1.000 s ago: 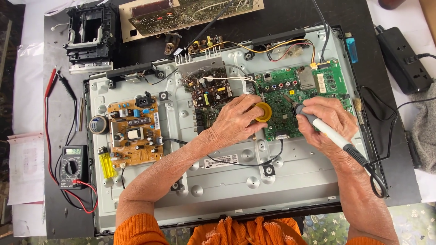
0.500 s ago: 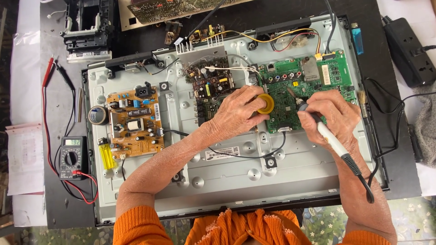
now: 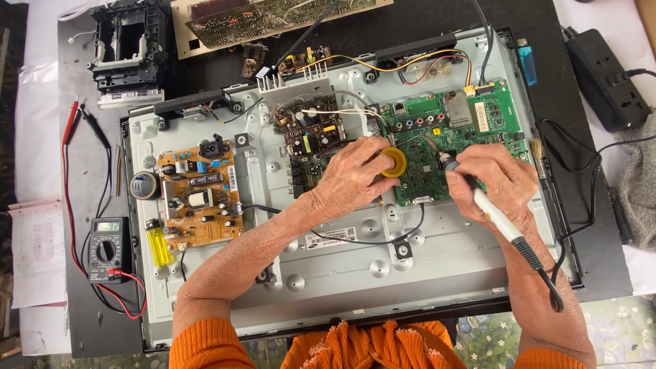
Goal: Soldering electronic components on a television circuit board using a soldering iron and solder wire.
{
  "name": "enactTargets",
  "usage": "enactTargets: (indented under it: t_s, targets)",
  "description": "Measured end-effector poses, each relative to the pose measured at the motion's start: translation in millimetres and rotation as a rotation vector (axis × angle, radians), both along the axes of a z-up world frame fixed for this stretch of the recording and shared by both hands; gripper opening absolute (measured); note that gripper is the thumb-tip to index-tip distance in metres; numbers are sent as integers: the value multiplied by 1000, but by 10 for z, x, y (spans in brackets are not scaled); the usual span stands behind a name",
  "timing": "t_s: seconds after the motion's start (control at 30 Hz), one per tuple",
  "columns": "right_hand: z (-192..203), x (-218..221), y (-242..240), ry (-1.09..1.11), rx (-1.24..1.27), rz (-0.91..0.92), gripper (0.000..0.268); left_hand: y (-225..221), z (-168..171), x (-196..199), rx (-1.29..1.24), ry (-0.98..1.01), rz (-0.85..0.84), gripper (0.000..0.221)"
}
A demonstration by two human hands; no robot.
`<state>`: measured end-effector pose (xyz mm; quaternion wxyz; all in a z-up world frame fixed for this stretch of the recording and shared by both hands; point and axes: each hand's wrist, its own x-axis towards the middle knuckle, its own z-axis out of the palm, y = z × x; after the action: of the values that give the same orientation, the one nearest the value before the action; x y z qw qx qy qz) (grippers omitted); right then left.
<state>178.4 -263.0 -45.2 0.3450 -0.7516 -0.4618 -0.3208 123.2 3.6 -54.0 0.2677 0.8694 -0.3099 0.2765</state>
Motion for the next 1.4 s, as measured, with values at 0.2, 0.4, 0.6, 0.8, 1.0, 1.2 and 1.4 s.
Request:
enactTargets:
  t_s: [0.2,0.4,0.6,0.8,1.0,1.2,1.4]
  targets:
    - [-47,-19,-46,26,-62,28,17,-6,-5,0,-53,-31,17,45]
    - [-68,-42,-60,45,-49,6,17,2,-125,9,-26,-48,48,46]
    - [-293,-29,-192,118,-102,-19,15,-14,-282,21,-3,-45,95,49]
    - [-318,-55,-184,136,-97,-52,16,-21,-263,-7,-20,-35,52,51]
    - [8,-26,39,3,-63,-16,18,-43,-269,19,-20,2,37,39]
    - [95,-54,70,-7,-47,-12,15,-2,-120,-3,-33,23,25,46]
    - [80,-16,92,-54,-30,-37,17,-37,-178,22,-84,-1,34,34]
